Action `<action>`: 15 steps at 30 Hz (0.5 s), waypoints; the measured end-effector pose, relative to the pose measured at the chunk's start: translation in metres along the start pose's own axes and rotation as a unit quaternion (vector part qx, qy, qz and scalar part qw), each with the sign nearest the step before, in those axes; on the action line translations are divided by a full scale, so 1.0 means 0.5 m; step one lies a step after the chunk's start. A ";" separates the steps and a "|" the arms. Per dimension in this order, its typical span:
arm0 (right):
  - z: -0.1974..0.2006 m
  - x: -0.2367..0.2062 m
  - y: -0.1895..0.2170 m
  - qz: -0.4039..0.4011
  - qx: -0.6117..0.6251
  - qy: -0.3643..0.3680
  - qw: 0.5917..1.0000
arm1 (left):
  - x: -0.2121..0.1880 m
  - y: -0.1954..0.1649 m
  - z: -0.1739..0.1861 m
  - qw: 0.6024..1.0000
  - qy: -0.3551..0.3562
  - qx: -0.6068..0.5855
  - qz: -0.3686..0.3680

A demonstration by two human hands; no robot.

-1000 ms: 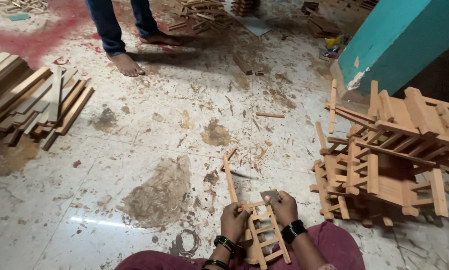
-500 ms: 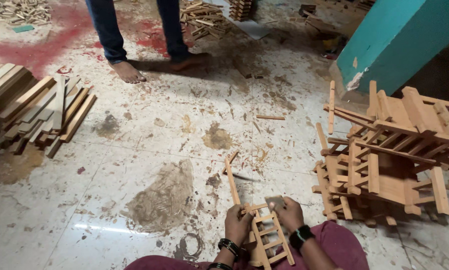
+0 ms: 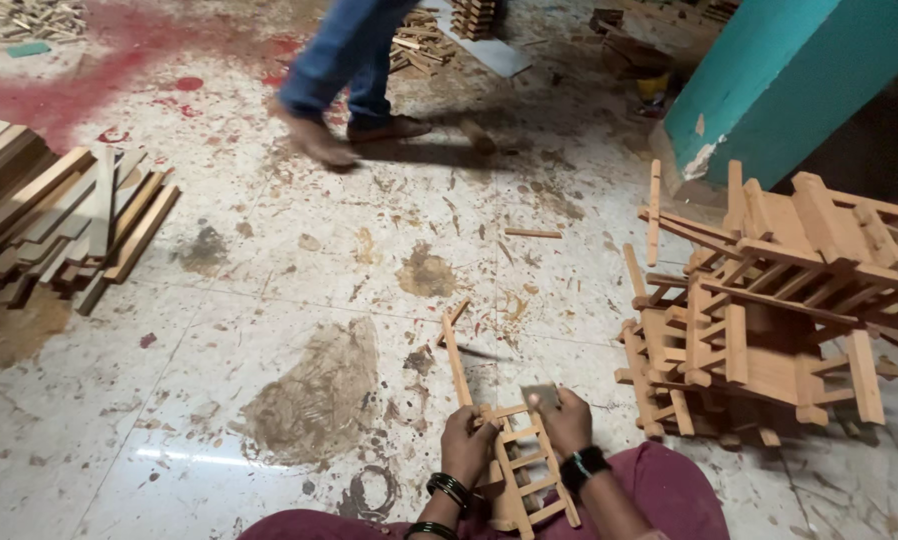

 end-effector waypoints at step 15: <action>0.007 0.017 0.017 -0.001 0.022 -0.010 1.000 | 0.002 0.000 -0.002 1.000 -0.012 -0.004 -0.023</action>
Point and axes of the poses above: each hand's wrist, its own x-axis towards the middle knuckle, its own z-axis out of the back of the hand, y = z × x, the point moved 9 cm from there along x, towards the middle knuckle, and after that the axes turned 8 degrees about -x, right-handed, at the moved point
